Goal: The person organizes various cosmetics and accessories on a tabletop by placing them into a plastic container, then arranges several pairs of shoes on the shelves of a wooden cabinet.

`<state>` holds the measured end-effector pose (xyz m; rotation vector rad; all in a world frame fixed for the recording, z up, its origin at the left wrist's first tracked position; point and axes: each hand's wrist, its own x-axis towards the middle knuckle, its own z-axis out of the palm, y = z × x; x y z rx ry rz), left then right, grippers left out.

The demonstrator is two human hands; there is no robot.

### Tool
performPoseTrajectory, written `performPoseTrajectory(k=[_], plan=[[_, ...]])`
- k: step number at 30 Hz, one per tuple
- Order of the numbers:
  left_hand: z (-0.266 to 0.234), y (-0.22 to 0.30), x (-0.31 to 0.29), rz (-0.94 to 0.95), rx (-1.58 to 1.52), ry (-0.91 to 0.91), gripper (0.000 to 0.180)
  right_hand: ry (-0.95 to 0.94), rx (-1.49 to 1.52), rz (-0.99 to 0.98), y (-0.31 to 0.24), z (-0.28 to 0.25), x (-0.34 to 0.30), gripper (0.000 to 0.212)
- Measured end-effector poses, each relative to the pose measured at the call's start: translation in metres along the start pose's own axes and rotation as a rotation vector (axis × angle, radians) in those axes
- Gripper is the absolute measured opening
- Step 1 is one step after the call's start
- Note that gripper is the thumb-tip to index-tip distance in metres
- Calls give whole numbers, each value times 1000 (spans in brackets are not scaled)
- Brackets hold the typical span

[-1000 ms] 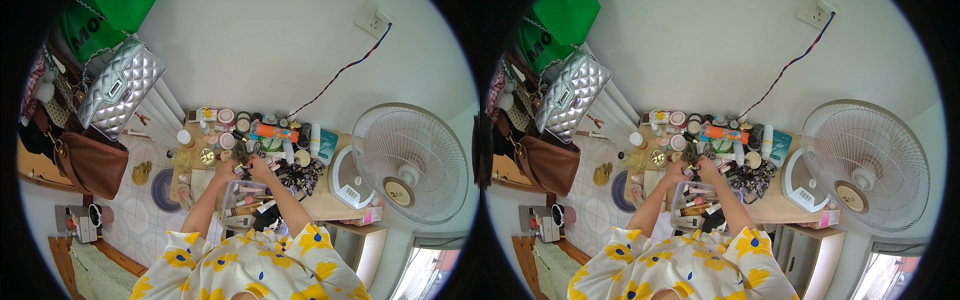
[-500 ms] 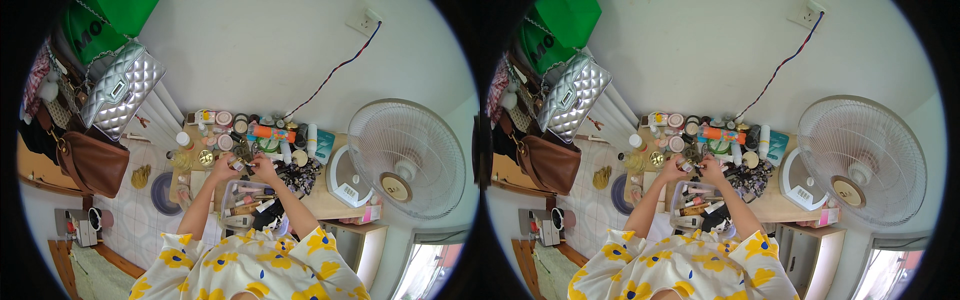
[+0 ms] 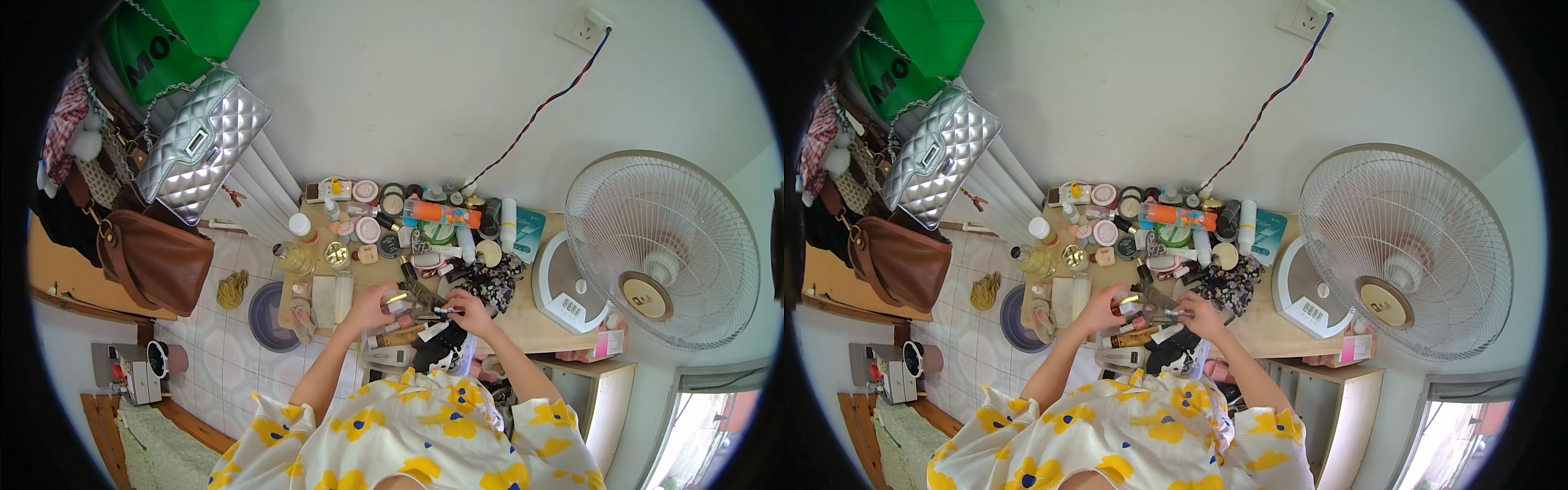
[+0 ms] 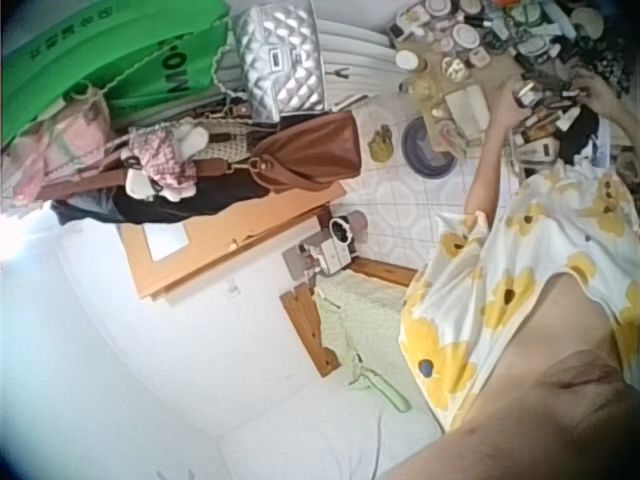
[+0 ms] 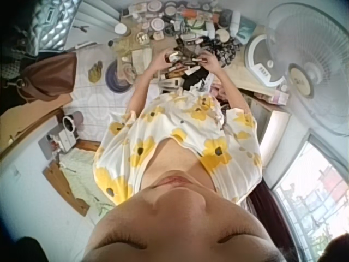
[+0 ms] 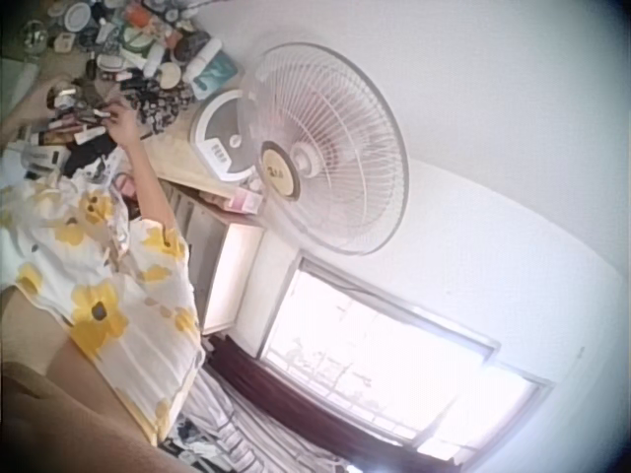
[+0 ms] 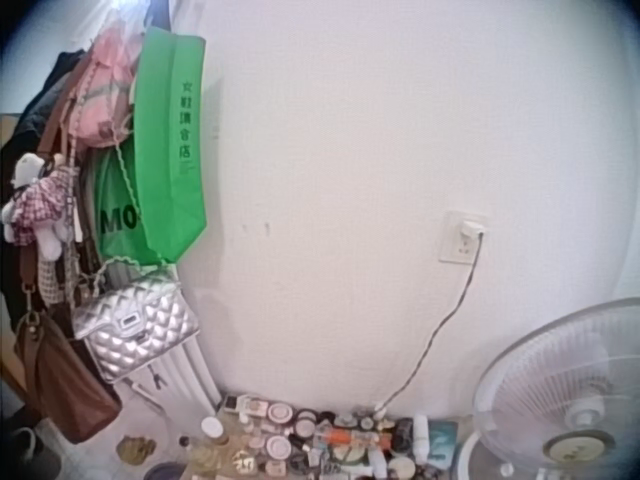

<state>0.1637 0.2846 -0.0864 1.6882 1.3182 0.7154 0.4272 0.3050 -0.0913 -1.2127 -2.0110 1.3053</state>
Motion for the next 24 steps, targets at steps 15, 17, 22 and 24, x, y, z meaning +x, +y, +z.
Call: performPoseTrajectory(k=[15,17,22,24], plan=[[33,-10,-15,35,411,-177,62,-62,-373,-167,42,21,-9,23],[35,-13,-16,1,431,-166,64,-53,-449,-122,31,23,-9,23],[37,-20,-15,9,432,-164,70,4,-473,-152,19,28,-5,24],[37,-20,-15,19,435,-157,70,21,-471,-165,16,28,0,24]])
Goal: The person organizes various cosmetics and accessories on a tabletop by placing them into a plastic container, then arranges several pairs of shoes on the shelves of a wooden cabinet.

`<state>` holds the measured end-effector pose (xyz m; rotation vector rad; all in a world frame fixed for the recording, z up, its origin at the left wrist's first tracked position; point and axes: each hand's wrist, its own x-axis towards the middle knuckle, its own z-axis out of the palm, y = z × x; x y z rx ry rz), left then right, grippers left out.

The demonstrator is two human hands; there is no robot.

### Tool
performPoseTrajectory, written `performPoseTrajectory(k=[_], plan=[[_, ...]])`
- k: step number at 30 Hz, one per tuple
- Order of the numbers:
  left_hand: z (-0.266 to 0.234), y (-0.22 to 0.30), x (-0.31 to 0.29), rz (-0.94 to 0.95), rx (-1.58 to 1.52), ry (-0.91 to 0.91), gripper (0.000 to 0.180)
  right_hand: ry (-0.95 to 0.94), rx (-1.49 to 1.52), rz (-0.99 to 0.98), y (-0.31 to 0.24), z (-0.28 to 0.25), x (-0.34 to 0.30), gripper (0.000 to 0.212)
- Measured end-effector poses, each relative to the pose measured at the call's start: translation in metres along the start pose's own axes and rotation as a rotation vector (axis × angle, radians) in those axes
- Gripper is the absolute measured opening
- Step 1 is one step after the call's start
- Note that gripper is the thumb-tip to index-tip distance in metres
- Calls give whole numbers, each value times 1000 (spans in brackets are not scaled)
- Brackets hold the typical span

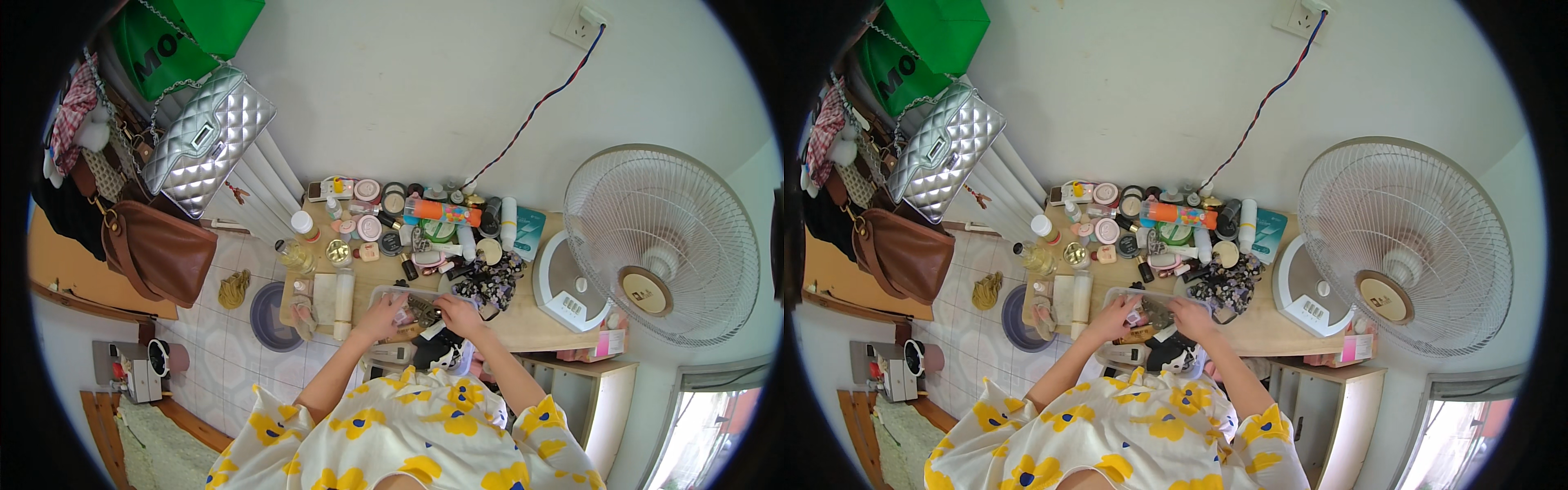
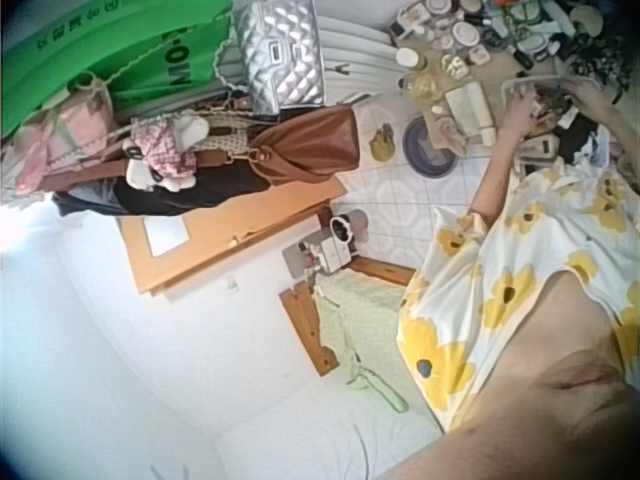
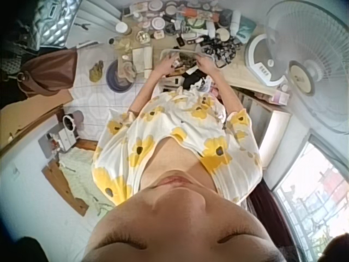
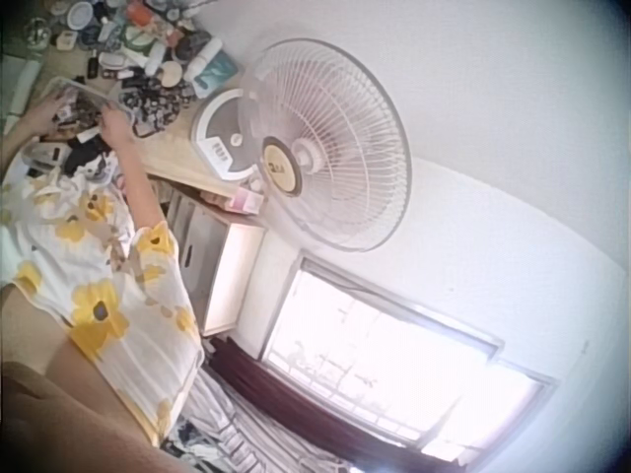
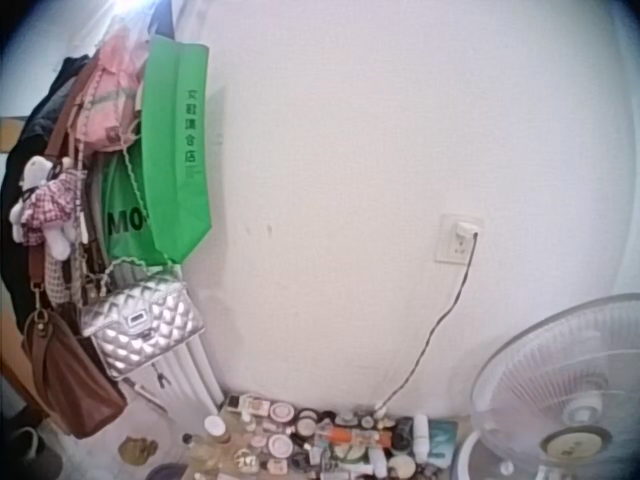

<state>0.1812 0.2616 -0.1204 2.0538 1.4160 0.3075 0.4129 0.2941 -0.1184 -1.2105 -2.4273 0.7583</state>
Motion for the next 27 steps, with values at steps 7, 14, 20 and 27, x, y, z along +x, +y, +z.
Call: performPoseTrajectory(k=[7,14,20,27], plan=[[-4,-5,4,-8,-72,39,53,71,18,26,-11,-1,34,19],[-59,10,36,-172,-222,65,35,98,-81,-25,-2,7,76,29],[-48,-52,81,-89,59,359,40,6,-362,211,-7,32,104,49],[-28,-69,96,-263,307,212,56,25,-453,333,-17,43,114,51]])
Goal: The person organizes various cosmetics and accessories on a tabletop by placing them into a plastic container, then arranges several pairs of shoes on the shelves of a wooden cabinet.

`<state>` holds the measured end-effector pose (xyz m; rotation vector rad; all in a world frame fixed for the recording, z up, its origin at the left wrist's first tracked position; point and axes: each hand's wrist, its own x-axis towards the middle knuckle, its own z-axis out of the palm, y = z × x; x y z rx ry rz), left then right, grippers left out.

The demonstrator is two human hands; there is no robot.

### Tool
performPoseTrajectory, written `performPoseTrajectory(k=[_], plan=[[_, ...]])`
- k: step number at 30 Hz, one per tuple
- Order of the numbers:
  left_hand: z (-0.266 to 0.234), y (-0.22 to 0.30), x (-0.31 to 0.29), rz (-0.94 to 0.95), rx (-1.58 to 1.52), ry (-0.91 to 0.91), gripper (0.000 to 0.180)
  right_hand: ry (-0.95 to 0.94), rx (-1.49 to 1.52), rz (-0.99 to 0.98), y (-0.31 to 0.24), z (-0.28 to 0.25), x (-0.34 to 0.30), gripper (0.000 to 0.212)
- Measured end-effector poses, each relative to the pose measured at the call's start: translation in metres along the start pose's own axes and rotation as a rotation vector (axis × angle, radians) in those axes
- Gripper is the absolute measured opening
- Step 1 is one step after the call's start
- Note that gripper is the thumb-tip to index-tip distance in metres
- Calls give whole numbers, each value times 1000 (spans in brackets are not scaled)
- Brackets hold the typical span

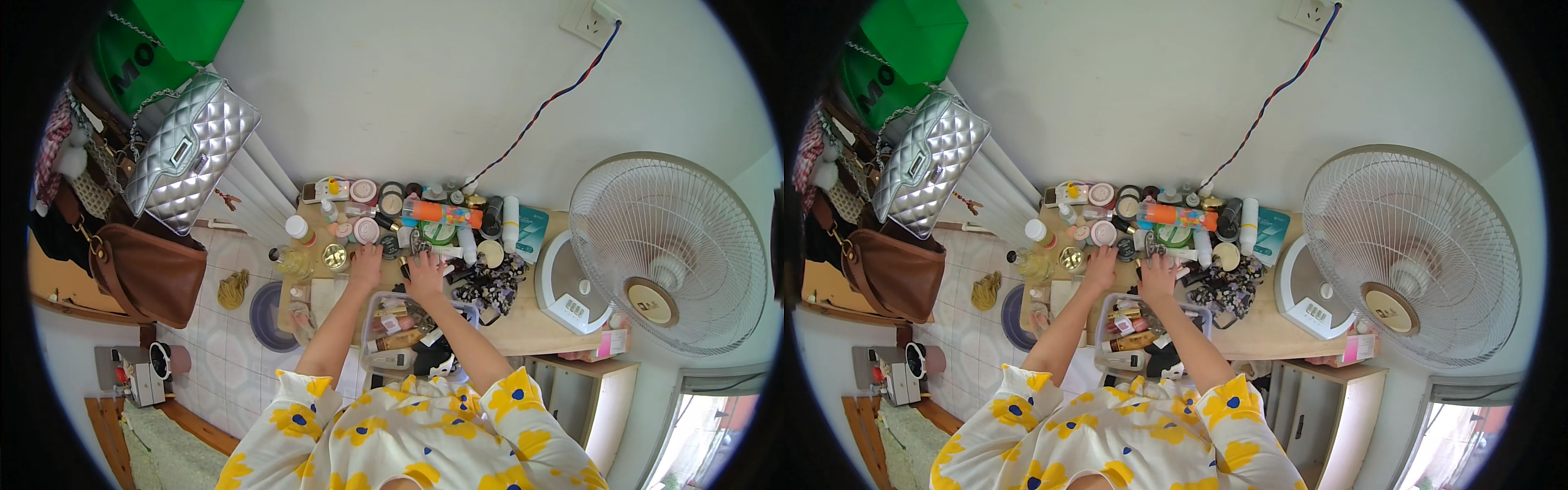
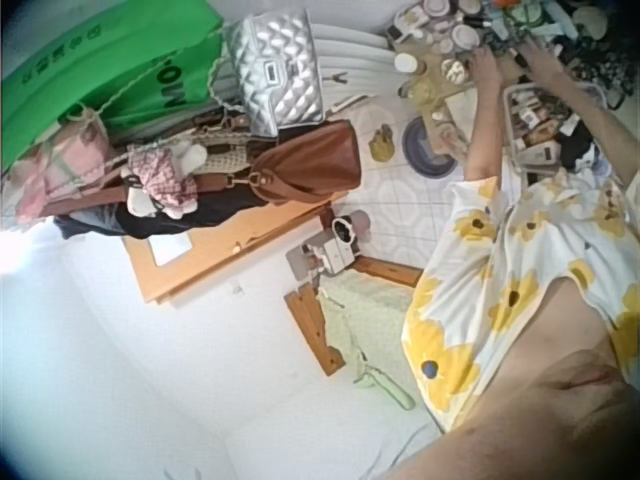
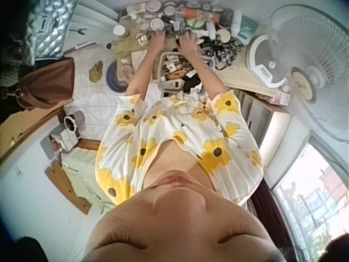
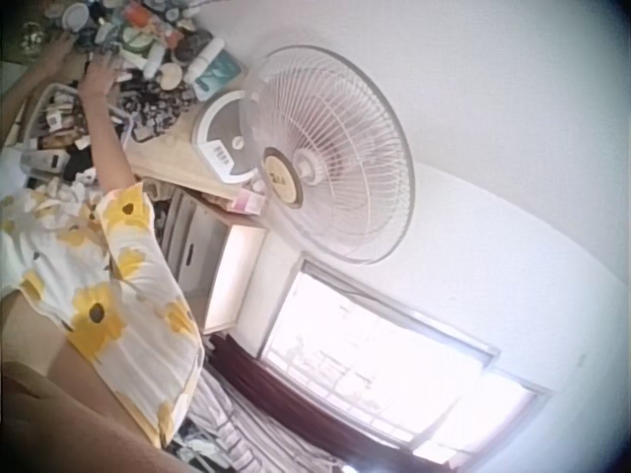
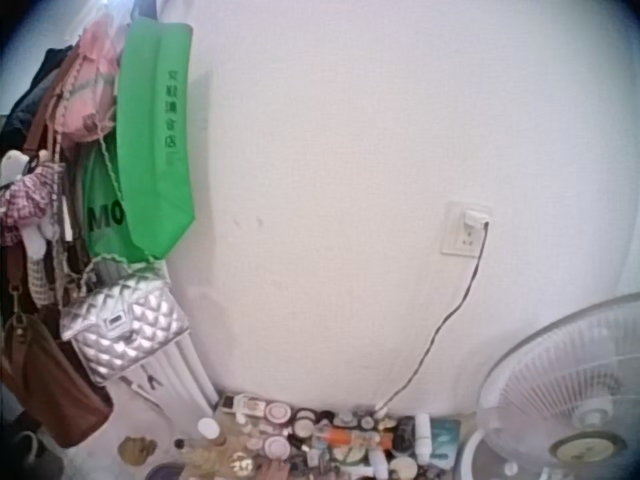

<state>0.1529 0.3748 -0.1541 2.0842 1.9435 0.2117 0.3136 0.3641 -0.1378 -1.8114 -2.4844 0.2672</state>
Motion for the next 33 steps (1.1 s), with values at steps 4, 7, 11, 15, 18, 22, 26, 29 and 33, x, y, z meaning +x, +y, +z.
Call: performPoseTrajectory(k=[4,7,11,15,18,22,26,29,33], plan=[[4,3,1,-6,34,22,57,-5,-10,20,2,0,2,51],[2,2,2,-62,28,-65,54,-35,-11,41,3,-3,4,51],[1,1,2,-82,14,-68,55,-114,30,118,0,-7,5,52],[4,0,-2,-45,82,-52,55,-87,48,150,-2,-8,3,53],[4,4,-2,-41,74,-73,55,-133,72,164,3,-6,4,54],[-4,12,2,-164,-157,-185,57,-149,80,166,5,-5,4,58],[10,9,6,-135,-230,-240,55,-223,41,166,2,-4,7,67],[19,11,5,-28,-329,-188,54,-263,8,155,2,1,11,70],[23,18,5,37,-346,-215,56,-224,-6,117,9,9,12,72]])
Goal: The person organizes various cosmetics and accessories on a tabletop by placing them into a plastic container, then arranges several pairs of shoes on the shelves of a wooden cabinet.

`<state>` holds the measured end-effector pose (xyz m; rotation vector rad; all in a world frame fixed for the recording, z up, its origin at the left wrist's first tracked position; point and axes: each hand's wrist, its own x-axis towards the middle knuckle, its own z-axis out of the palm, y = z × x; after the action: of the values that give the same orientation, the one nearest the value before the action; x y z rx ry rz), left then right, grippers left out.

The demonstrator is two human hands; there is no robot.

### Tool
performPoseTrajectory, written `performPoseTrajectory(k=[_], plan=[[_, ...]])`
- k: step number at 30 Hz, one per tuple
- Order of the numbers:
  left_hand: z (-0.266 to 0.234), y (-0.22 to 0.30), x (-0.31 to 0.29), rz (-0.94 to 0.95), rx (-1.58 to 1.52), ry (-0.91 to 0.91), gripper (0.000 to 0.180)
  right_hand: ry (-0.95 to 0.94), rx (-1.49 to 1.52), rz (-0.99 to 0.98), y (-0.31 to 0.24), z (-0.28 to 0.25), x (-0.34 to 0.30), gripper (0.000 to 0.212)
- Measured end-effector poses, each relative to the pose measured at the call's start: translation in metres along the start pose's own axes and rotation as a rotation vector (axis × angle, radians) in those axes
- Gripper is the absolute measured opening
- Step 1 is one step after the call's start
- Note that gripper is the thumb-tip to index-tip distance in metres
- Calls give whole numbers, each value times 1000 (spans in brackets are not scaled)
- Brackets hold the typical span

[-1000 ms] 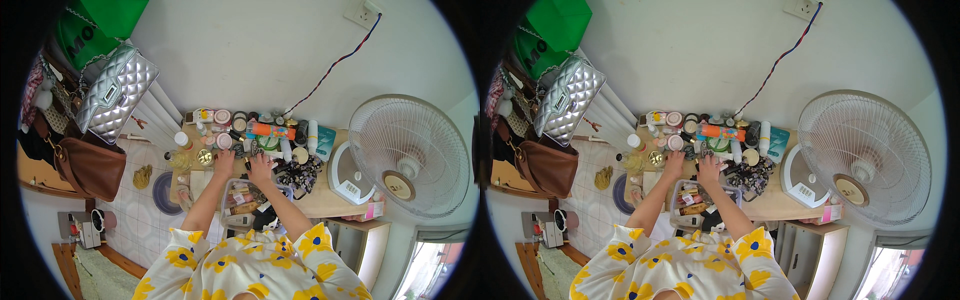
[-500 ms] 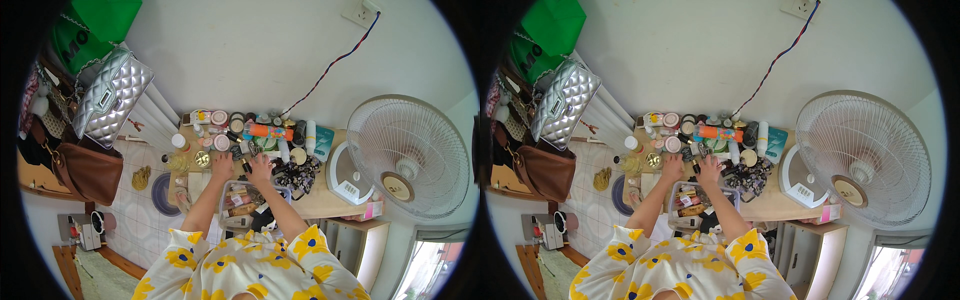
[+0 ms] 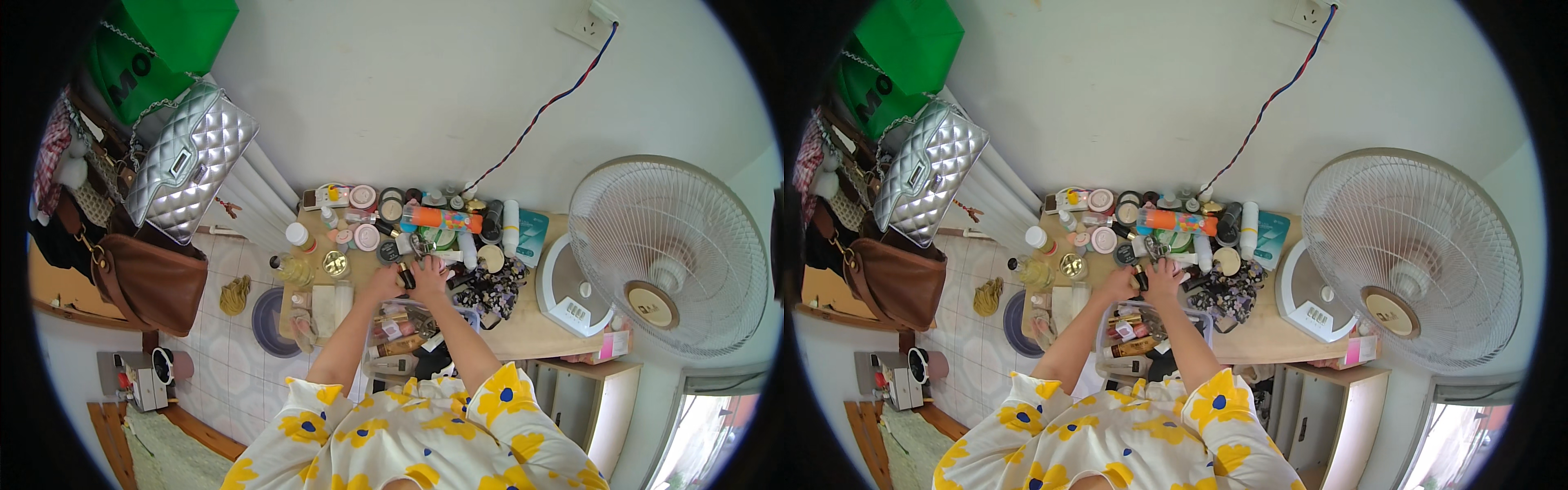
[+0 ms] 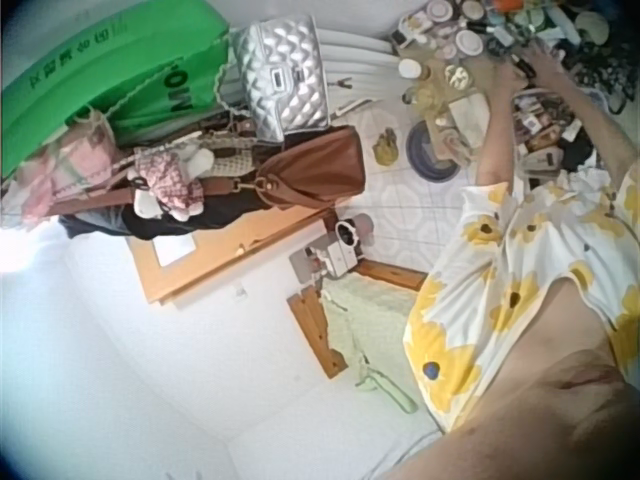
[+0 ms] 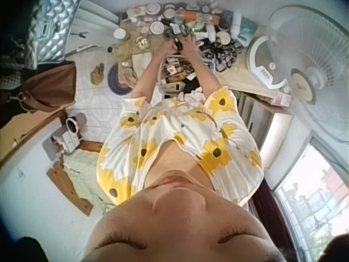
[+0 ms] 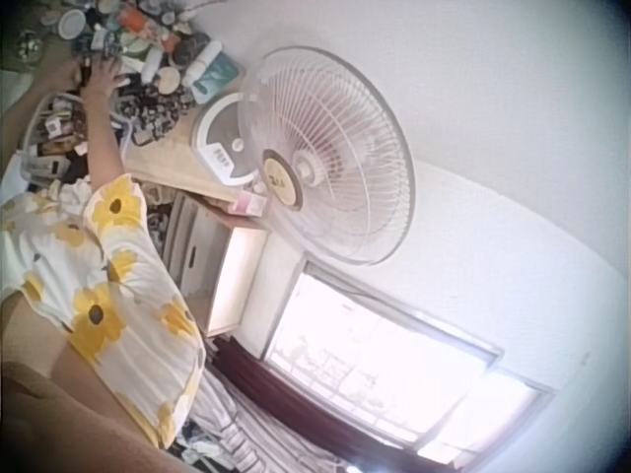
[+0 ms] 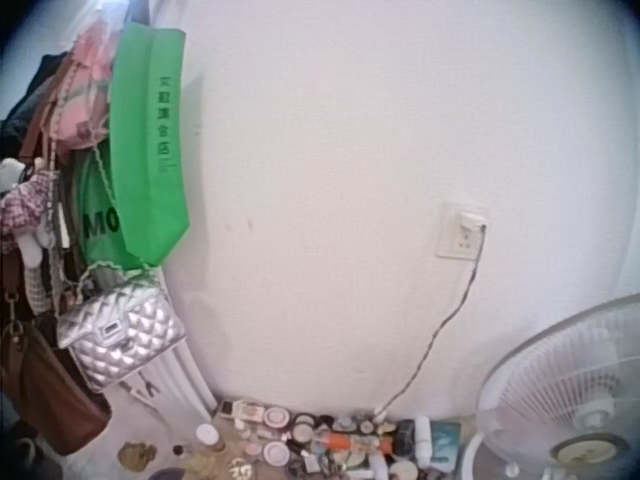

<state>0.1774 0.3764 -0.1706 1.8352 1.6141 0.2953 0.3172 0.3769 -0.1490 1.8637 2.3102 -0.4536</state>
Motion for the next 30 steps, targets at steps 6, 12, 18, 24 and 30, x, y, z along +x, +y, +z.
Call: performPoseTrajectory(k=[6,12,18,24,30], plan=[[0,-1,0,72,-68,-58,54,-58,51,-28,4,1,6,75],[-3,-4,-1,23,-149,-147,50,-127,78,65,-2,0,13,63],[0,-14,-7,49,-197,-71,42,-85,54,114,-10,-2,8,51],[-25,0,-18,100,-103,84,38,-41,116,54,-1,-13,-3,49],[-47,20,-42,260,-155,302,39,119,379,-27,19,-35,-26,41]])
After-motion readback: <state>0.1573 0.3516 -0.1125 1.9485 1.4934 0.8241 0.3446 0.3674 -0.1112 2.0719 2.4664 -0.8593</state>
